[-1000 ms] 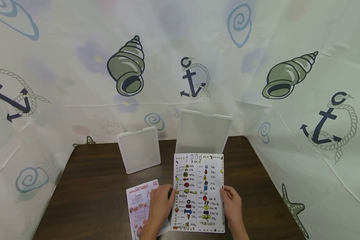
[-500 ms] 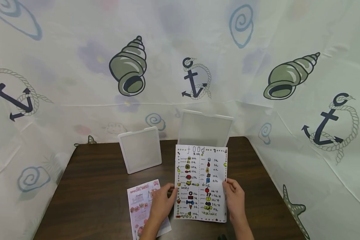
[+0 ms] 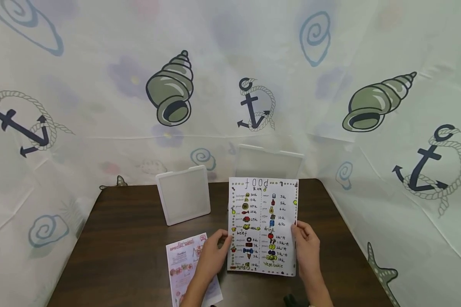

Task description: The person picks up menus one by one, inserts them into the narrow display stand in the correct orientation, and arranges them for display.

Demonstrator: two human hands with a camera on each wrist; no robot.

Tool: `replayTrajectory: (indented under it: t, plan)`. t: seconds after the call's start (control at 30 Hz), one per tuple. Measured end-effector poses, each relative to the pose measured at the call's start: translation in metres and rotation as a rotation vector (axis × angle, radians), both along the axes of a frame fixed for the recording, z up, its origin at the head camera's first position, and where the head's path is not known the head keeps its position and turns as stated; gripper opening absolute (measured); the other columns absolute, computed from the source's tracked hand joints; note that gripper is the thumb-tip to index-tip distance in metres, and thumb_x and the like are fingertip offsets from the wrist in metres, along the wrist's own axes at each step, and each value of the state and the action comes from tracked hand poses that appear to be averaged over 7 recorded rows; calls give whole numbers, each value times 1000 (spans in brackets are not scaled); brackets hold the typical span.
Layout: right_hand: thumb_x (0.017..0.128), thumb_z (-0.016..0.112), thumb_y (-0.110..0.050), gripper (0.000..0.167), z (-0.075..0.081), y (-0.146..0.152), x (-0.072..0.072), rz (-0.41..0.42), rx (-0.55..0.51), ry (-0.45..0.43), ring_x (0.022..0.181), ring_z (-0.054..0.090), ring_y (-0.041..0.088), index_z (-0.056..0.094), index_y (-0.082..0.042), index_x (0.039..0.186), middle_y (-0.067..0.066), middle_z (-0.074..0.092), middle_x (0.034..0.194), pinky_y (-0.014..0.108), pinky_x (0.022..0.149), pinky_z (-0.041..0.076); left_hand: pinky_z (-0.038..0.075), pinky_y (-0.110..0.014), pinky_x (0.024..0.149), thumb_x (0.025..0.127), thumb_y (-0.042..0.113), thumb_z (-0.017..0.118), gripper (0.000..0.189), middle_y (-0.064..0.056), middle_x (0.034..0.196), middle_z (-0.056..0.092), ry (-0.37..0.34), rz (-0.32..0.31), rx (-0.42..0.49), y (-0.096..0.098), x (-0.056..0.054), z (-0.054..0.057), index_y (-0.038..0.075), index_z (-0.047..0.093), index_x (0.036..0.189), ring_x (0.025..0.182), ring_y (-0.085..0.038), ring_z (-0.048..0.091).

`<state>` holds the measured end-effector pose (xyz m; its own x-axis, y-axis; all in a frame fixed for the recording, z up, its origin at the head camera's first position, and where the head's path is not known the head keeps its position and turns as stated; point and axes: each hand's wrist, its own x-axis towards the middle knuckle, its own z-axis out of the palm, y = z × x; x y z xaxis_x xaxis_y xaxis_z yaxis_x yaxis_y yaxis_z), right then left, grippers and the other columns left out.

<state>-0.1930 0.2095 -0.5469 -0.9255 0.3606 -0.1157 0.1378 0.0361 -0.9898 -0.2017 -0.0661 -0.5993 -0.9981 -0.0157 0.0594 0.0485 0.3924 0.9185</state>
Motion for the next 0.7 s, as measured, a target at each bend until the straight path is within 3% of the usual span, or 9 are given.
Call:
replayTrajectory:
  t: [0.2,0.43,0.7]
  plan:
    - [111,63,-35,35,6,4,-5,8,-40,38,93,76,14,65,-10,135,-6,79,106,29,80,60,53,-32,89,106,27,71,6,9,97,75,26,37,21,2,-6,14,24,75,104,95,-11,67]
    - [109,65,-37,38,5,5,-13,50,-40,35,103,73,14,62,-11,137,-7,78,114,25,91,56,54,-26,80,107,29,70,8,7,95,76,54,42,85,0,-13,24,23,76,107,87,-8,68]
    - [110,65,-31,35,3,2,-18,88,-1,69,96,77,16,65,-4,133,0,80,112,28,83,61,55,-25,76,107,28,70,8,4,93,75,76,36,126,-2,-23,39,22,75,108,82,-7,67]
